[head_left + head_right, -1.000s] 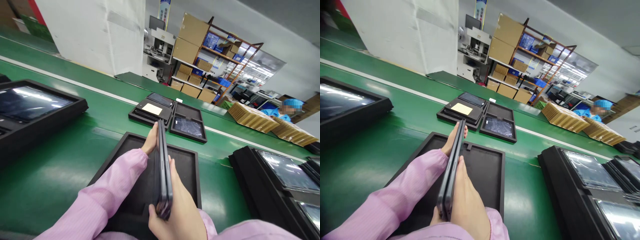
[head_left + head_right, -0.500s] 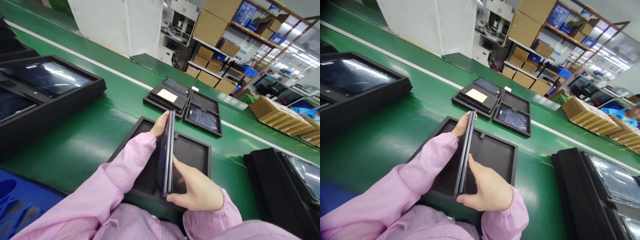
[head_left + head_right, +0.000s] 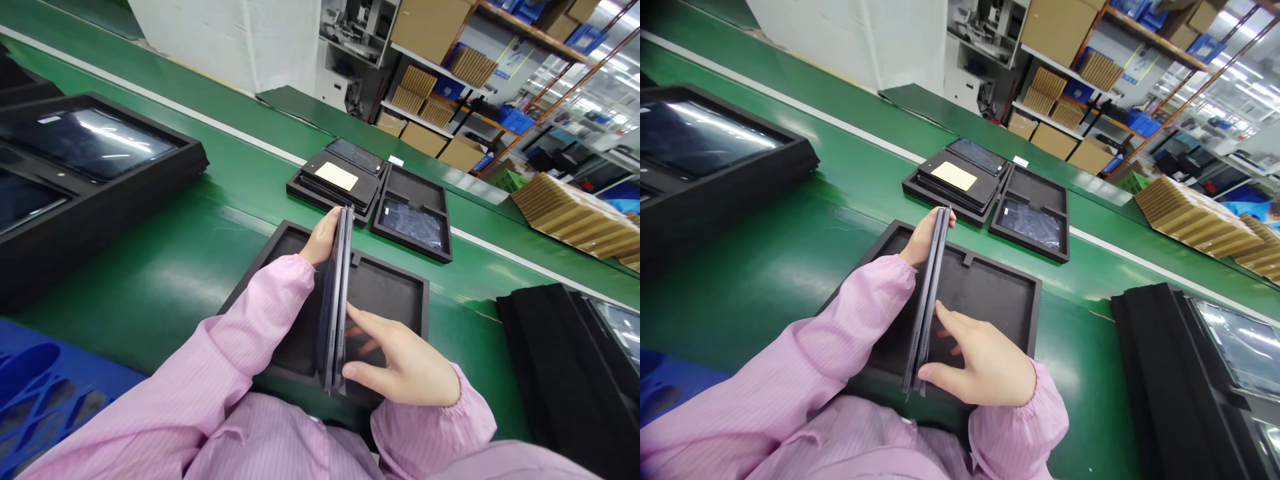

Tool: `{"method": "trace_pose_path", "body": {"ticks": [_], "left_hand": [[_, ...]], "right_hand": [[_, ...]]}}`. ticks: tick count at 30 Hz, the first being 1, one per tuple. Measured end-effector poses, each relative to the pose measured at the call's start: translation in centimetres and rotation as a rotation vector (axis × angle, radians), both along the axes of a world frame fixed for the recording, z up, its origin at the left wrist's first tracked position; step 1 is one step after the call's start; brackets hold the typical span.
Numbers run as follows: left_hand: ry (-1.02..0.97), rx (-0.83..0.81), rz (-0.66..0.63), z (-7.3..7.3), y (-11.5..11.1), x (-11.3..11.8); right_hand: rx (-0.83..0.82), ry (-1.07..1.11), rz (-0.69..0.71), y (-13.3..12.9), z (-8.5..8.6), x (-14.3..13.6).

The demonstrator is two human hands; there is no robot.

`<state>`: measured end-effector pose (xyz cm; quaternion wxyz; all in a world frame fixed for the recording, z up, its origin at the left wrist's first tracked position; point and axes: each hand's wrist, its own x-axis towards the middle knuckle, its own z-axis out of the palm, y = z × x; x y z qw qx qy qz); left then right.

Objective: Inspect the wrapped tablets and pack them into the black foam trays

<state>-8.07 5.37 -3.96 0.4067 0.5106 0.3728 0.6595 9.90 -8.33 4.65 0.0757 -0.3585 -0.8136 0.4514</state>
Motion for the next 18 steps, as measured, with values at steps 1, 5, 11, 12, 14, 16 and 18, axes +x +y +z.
{"method": "trace_pose_path", "body": {"ticks": [1,5,11,12,14,16,18], "left_hand": [[-0.006,-0.008,0.003,-0.03,0.01,0.04],[-0.031,-0.030,0.001,-0.15,0.07,0.16],[-0.018,-0.040,-0.002,0.08,-0.13,0.11],[-0.019,-0.037,-0.006,0.16,-0.18,0.11],[-0.024,-0.029,-0.010,0.30,-0.25,0.10],[-0.023,-0.031,-0.009,0.41,-0.28,0.12],[-0.022,-0.043,-0.007,0.47,-0.28,0.14]], "right_hand": [[-0.004,0.001,-0.009,-0.05,-0.01,-0.08],[0.036,0.019,-0.080,-0.28,-0.04,-0.40],[0.097,0.006,-0.085,-0.32,-0.07,-0.41],[0.096,0.006,-0.076,-0.29,-0.09,-0.35],[0.095,0.014,-0.069,-0.25,-0.12,-0.26],[0.098,0.020,-0.076,-0.21,-0.13,-0.20],[0.103,0.012,-0.088,-0.20,-0.10,-0.15]]}}
